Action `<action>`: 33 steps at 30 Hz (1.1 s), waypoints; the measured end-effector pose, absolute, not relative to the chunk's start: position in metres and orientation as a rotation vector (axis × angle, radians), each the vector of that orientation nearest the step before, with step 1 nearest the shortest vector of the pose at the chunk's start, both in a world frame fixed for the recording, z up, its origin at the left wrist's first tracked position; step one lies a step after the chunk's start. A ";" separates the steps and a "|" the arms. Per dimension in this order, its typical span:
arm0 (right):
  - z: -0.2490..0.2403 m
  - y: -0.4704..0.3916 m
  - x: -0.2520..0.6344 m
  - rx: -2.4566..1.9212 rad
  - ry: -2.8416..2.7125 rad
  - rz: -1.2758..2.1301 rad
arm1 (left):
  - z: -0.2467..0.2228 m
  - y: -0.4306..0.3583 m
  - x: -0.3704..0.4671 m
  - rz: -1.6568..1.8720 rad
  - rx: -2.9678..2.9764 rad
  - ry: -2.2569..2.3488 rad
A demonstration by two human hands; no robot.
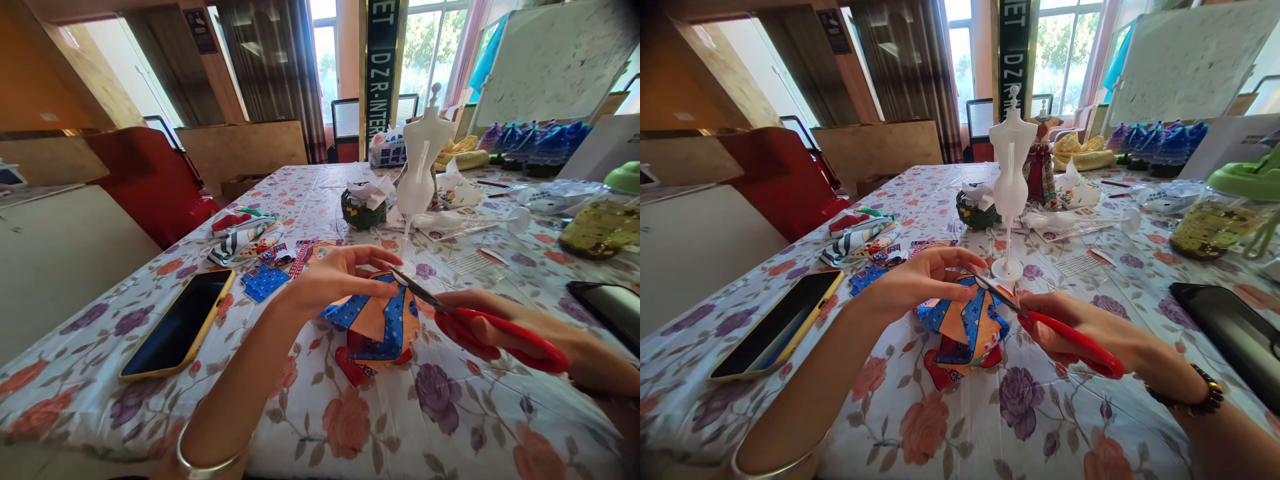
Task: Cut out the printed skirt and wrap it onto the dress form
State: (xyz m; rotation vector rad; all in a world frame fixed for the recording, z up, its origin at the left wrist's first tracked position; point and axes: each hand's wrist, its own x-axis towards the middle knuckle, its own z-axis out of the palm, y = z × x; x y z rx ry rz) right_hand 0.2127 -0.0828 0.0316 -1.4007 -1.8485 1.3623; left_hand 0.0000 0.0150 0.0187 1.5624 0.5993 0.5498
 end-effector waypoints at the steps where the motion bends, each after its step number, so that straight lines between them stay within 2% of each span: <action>1: 0.031 -0.082 0.213 -1.410 -1.843 1.343 | 0.019 0.015 0.000 0.547 1.553 0.597; 17: 0.034 -0.080 0.212 -1.454 -1.847 1.323 | 0.017 0.014 0.002 0.563 1.537 0.597; 21: 0.032 -0.077 0.216 -1.401 -1.914 1.419 | 0.017 0.014 0.003 0.556 1.498 0.595; 33: 0.030 -0.081 0.215 -1.406 -1.888 1.352 | 0.019 0.012 0.004 0.552 1.486 0.592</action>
